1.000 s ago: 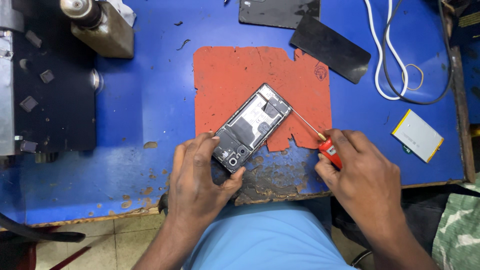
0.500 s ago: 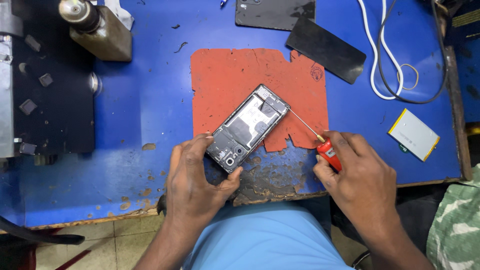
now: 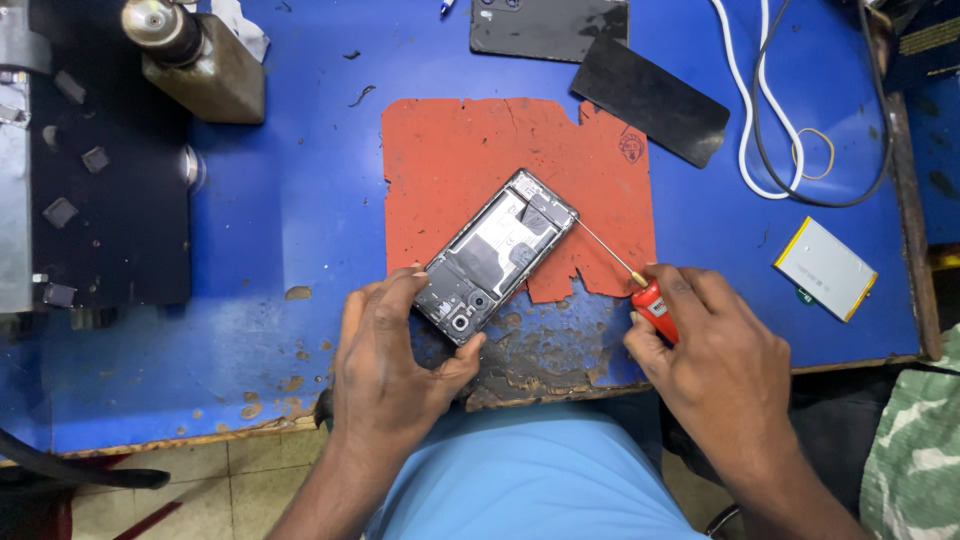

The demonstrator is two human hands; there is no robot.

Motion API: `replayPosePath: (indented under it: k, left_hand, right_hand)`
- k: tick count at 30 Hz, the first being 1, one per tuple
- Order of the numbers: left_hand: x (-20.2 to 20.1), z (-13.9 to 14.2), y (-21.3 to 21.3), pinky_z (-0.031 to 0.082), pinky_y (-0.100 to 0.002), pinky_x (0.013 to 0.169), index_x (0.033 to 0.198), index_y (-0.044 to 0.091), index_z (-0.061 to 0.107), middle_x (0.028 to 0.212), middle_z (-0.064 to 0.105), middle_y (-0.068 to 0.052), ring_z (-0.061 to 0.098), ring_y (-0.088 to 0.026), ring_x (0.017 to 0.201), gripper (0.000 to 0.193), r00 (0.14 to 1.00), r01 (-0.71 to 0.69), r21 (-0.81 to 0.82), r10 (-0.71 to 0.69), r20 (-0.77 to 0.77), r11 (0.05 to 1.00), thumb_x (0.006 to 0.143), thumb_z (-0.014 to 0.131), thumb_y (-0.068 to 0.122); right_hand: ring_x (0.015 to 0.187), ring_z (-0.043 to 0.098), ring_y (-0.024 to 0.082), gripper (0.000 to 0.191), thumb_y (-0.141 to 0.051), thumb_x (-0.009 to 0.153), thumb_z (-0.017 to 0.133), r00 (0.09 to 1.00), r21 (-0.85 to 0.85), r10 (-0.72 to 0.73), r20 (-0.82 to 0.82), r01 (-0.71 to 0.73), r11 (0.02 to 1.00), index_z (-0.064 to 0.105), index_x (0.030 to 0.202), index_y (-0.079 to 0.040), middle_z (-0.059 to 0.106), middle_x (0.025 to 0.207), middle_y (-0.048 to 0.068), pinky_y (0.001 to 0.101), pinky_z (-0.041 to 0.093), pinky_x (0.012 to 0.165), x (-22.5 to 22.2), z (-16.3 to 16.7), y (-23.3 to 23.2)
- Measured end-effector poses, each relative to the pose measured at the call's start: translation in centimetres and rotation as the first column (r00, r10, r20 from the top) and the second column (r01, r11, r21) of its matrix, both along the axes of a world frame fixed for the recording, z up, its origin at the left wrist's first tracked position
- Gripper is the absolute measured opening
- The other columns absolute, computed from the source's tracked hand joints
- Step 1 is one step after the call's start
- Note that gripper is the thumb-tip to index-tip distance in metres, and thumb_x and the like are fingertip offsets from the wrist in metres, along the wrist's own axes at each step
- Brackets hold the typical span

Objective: The person uses a screwdriver to remove screws from a disassembled smartphone, then uses a pencil to pry and lift internal components. The person handles the phone body, a detached screen, and small parts on a cluttered workbench.

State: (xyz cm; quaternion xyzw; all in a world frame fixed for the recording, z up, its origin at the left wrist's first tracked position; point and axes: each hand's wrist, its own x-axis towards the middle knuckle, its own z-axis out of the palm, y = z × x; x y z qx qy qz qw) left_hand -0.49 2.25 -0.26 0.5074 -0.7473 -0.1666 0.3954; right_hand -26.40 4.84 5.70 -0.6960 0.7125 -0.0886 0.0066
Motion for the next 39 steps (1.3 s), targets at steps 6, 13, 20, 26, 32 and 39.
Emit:
replayPosePath:
  k: [6,13,20,26,32,39]
  left_hand:
    - [-0.04,-0.21,-0.01,0.054,-0.047,0.085,0.133,0.002,0.046,0.123,0.063,-0.021,0.063,-0.037,0.104,0.083,1.000,0.010,-0.018,-0.009,0.007,1.000,0.069,0.094,0.020]
    - [-0.04,-0.30,0.03,0.054,-0.048,0.086,0.133,0.002,0.046,0.123,0.063,-0.020,0.063,-0.037,0.105,0.083,1.000,0.005,-0.015,-0.005,0.005,1.000,0.068,0.094,0.020]
    - [-0.09,-0.25,0.08,0.055,-0.047,0.085,0.132,0.001,0.048,0.123,0.063,-0.022,0.063,-0.037,0.104,0.082,1.000,0.004,-0.021,-0.004,0.023,1.000,0.068,0.095,0.020]
    - [-0.21,-0.04,0.03,0.057,-0.045,0.081,0.132,-0.003,0.048,0.118,0.066,-0.022,0.065,-0.035,0.102,0.082,1.000,-0.009,-0.006,0.009,0.012,1.000,0.069,0.094,0.022]
    - [-0.25,0.21,0.11,0.057,-0.043,0.079,0.130,-0.005,0.049,0.112,0.068,-0.021,0.065,-0.033,0.098,0.082,1.000,-0.017,0.021,0.017,0.019,1.000,0.068,0.095,0.024]
    - [-0.19,0.46,0.10,0.056,-0.042,0.080,0.130,-0.007,0.050,0.110,0.067,-0.020,0.064,-0.033,0.096,0.082,1.000,-0.027,0.021,0.027,0.002,0.999,0.068,0.094,0.022]
  right_hand:
    - [0.088,0.069,0.032,0.048,-0.029,0.081,0.078,1.000,0.015,-0.016,-0.008,0.016,1.000,0.070,0.123,-0.008,0.068,0.109,0.008,0.0440,0.056,0.069,0.07,0.01,0.08]
    - [0.087,0.070,0.032,0.049,-0.030,0.081,0.078,0.999,0.029,-0.040,-0.003,0.040,0.999,0.071,0.124,-0.008,0.068,0.109,0.008,0.0450,0.056,0.069,0.03,-0.01,0.03]
    - [0.088,0.069,0.033,0.048,-0.030,0.081,0.078,1.000,0.026,-0.025,-0.016,0.025,0.999,0.071,0.122,-0.006,0.068,0.110,0.009,0.0446,0.056,0.068,-0.03,-0.01,0.01]
    - [0.087,0.070,0.032,0.048,-0.029,0.081,0.078,1.000,0.029,-0.015,-0.003,0.015,0.999,0.070,0.122,-0.005,0.069,0.109,0.010,0.0437,0.056,0.067,-0.21,0.01,0.01]
    - [0.089,0.070,0.032,0.047,-0.028,0.079,0.078,1.000,0.002,0.008,0.002,-0.008,1.000,0.071,0.120,-0.006,0.069,0.110,0.010,0.0433,0.057,0.068,-0.27,-0.29,0.29]
    - [0.092,0.070,0.031,0.045,-0.026,0.081,0.078,0.999,-0.060,0.033,0.022,-0.032,0.998,0.070,0.120,-0.008,0.069,0.111,0.009,0.0435,0.057,0.070,-0.52,-0.45,0.21]
